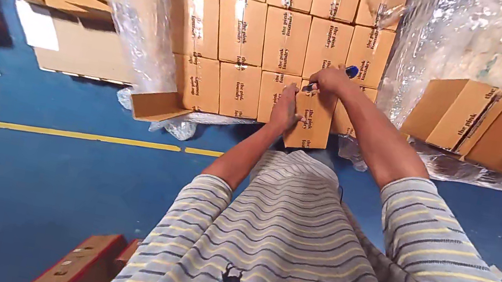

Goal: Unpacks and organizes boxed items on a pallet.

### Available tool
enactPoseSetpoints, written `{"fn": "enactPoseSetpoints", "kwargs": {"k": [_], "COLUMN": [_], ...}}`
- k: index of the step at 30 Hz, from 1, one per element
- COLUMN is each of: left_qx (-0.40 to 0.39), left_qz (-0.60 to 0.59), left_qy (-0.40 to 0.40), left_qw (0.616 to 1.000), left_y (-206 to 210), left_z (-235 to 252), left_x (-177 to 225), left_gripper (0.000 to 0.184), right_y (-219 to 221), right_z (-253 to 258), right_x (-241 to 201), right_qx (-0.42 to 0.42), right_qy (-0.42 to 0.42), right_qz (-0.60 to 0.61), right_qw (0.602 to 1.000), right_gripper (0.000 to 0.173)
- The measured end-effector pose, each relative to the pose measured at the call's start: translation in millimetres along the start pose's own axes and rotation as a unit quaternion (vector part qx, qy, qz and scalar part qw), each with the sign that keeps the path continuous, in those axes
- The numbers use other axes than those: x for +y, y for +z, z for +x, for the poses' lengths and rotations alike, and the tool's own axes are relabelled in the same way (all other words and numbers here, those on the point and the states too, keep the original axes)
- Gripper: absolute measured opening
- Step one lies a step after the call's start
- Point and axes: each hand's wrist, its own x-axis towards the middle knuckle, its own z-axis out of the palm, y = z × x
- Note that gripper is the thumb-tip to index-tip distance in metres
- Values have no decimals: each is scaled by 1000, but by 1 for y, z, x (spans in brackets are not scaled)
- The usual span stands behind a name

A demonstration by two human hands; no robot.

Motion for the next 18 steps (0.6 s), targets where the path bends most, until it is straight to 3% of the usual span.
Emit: {"fn": "enactPoseSetpoints", "kwargs": {"k": [4,9,13,18], "left_qx": [-5,-83,-125,-164], "left_qz": [-19,31,74,120], "left_qy": [6,13,9,59], "left_qw": [1000,996,989,977], "left_y": [1,1,8,10], "left_z": [-3,2,9,15], "left_x": [-2,19,46,33], "left_gripper": [103,83,85,82], "right_y": [-26,-18,5,26], "right_z": [8,5,-31,-52], "right_x": [-8,16,54,65], "right_qx": [-100,-120,-128,-108], "right_qy": [-32,-73,-39,-14], "right_qz": [-60,-177,-122,-45], "right_qw": [993,974,983,993], "right_gripper": [24,18,20,25]}}
